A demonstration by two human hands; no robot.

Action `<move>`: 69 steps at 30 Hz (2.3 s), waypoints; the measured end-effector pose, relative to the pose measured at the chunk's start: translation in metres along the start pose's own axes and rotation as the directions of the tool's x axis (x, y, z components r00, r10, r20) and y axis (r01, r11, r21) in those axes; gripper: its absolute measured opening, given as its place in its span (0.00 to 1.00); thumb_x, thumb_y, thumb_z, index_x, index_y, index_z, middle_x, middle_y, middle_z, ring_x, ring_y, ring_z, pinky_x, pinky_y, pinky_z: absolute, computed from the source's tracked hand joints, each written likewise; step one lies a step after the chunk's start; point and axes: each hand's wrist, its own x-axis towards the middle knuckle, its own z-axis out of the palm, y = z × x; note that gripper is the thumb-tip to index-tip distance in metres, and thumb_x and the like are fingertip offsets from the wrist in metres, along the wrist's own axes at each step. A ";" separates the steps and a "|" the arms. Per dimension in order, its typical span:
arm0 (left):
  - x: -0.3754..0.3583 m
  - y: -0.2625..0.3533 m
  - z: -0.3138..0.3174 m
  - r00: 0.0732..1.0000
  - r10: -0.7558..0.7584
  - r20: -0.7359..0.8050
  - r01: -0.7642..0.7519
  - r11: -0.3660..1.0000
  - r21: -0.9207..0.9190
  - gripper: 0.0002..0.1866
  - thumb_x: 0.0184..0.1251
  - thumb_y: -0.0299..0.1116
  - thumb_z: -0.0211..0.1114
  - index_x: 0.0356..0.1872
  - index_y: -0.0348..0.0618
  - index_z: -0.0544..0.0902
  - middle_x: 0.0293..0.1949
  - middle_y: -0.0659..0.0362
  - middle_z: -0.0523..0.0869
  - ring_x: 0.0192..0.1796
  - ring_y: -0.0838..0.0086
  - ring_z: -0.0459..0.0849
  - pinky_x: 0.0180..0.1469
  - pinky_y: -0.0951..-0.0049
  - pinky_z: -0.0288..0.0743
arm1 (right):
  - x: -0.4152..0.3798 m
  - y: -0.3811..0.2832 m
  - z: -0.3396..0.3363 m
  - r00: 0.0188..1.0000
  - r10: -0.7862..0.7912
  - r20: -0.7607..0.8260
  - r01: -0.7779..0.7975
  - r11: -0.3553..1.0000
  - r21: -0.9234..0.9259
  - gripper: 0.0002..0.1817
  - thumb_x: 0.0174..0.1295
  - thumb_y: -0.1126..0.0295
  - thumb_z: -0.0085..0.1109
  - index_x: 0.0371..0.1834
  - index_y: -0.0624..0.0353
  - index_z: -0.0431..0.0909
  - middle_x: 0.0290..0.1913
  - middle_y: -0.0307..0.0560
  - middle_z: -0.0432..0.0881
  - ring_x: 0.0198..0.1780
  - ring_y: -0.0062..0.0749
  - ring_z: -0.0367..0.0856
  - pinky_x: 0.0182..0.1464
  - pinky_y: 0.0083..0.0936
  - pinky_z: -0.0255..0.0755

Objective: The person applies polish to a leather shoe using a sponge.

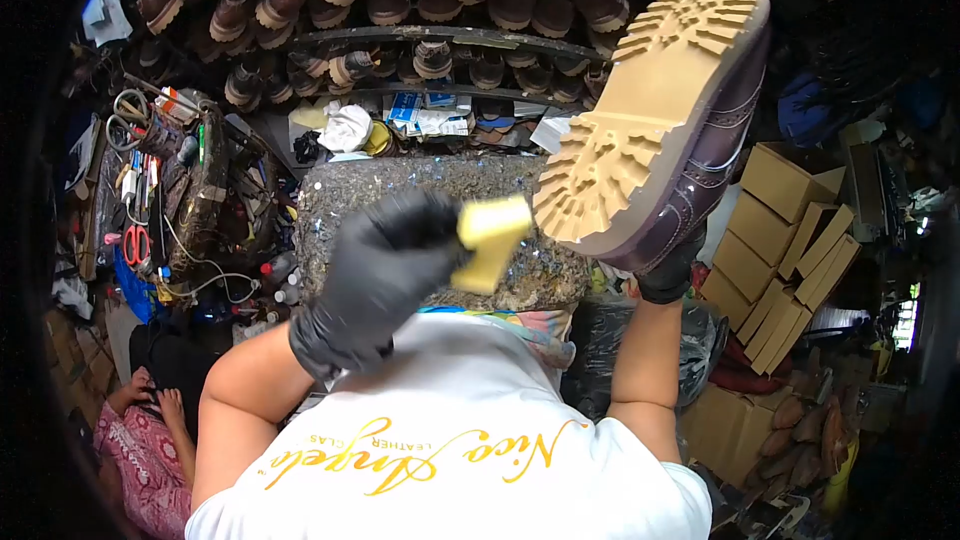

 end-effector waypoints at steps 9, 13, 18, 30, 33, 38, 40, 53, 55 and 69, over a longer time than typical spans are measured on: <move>0.011 0.002 0.005 0.778 0.540 0.321 -0.614 0.547 0.569 0.20 0.59 0.16 0.61 0.53 0.39 0.87 0.38 0.47 0.86 0.37 0.59 0.87 0.42 0.65 0.82 | -0.002 -0.002 -0.008 0.996 0.067 0.051 -0.074 0.987 0.143 0.35 0.76 0.52 0.44 0.78 0.65 0.56 0.73 0.59 0.70 0.68 0.49 0.76 0.70 0.48 0.72; 0.034 0.012 0.003 0.578 0.712 0.398 -0.726 0.226 0.650 0.20 0.55 0.19 0.63 0.51 0.39 0.86 0.36 0.51 0.83 0.36 0.58 0.82 0.40 0.61 0.77 | -0.004 0.002 -0.002 0.991 0.119 0.066 -0.130 0.969 0.208 0.35 0.76 0.52 0.44 0.78 0.65 0.56 0.73 0.59 0.69 0.69 0.50 0.75 0.71 0.48 0.71; 0.013 0.017 -0.003 0.635 0.427 0.644 -0.753 0.155 0.640 0.31 0.45 0.14 0.63 0.56 0.47 0.86 0.43 0.53 0.83 0.38 0.59 0.82 0.40 0.63 0.76 | -0.001 0.005 0.001 0.988 0.129 0.087 -0.149 0.943 0.297 0.35 0.76 0.52 0.44 0.78 0.65 0.56 0.73 0.59 0.69 0.69 0.50 0.75 0.71 0.48 0.70; 0.009 0.041 0.004 0.679 0.508 0.531 -0.664 0.114 0.739 0.25 0.48 0.16 0.63 0.53 0.39 0.84 0.42 0.50 0.82 0.42 0.55 0.81 0.42 0.60 0.77 | 0.007 0.010 0.006 0.964 0.215 0.155 -0.264 0.831 0.489 0.35 0.75 0.52 0.44 0.78 0.65 0.56 0.73 0.59 0.69 0.70 0.51 0.73 0.73 0.49 0.68; 0.029 0.034 0.010 0.654 0.582 0.484 -0.642 0.089 0.761 0.24 0.47 0.16 0.62 0.51 0.39 0.85 0.42 0.49 0.82 0.43 0.55 0.81 0.45 0.59 0.78 | 0.008 0.014 0.012 0.955 0.224 0.195 -0.295 0.795 0.529 0.35 0.75 0.52 0.44 0.78 0.65 0.56 0.74 0.59 0.69 0.71 0.51 0.73 0.73 0.49 0.67; -0.009 0.034 0.015 0.760 0.261 0.595 -0.646 0.210 0.734 0.10 0.56 0.27 0.65 0.40 0.37 0.83 0.37 0.51 0.79 0.42 0.57 0.81 0.41 0.61 0.78 | 0.008 0.013 0.009 0.954 0.212 0.210 -0.297 0.738 0.606 0.36 0.75 0.52 0.44 0.78 0.65 0.56 0.74 0.59 0.68 0.71 0.51 0.72 0.74 0.50 0.66; 0.007 0.041 0.005 0.621 0.530 0.578 -0.704 0.053 0.708 0.12 0.56 0.26 0.66 0.42 0.38 0.84 0.37 0.51 0.80 0.42 0.56 0.81 0.42 0.61 0.78 | 0.011 0.014 0.012 0.954 0.197 0.228 -0.299 0.717 0.630 0.36 0.75 0.52 0.44 0.78 0.65 0.56 0.74 0.59 0.68 0.72 0.51 0.72 0.74 0.50 0.66; 0.043 0.011 0.003 0.466 0.696 0.547 -0.848 0.174 0.501 0.31 0.45 0.14 0.62 0.56 0.46 0.84 0.49 0.51 0.85 0.47 0.56 0.85 0.48 0.59 0.79 | -0.004 0.030 0.003 0.980 -0.070 0.186 0.149 0.878 -0.456 0.24 0.73 0.64 0.52 0.68 0.66 0.69 0.63 0.56 0.78 0.62 0.44 0.80 0.65 0.41 0.74; 0.032 0.017 0.013 0.447 0.682 0.578 -0.862 0.156 0.482 0.29 0.47 0.14 0.63 0.54 0.46 0.85 0.48 0.50 0.85 0.47 0.56 0.85 0.47 0.58 0.79 | -0.004 0.015 0.016 0.934 -0.173 0.312 0.343 0.673 -0.655 0.23 0.67 0.68 0.61 0.63 0.67 0.74 0.57 0.54 0.82 0.57 0.42 0.82 0.59 0.35 0.77; 0.054 0.017 0.004 0.325 0.874 0.361 -0.804 0.054 0.592 0.32 0.43 0.11 0.64 0.56 0.44 0.84 0.48 0.49 0.85 0.46 0.54 0.84 0.45 0.60 0.79 | -0.008 0.013 0.008 0.941 0.313 0.125 -0.338 0.876 0.344 0.27 0.70 0.71 0.59 0.71 0.66 0.67 0.66 0.56 0.78 0.62 0.41 0.81 0.66 0.41 0.76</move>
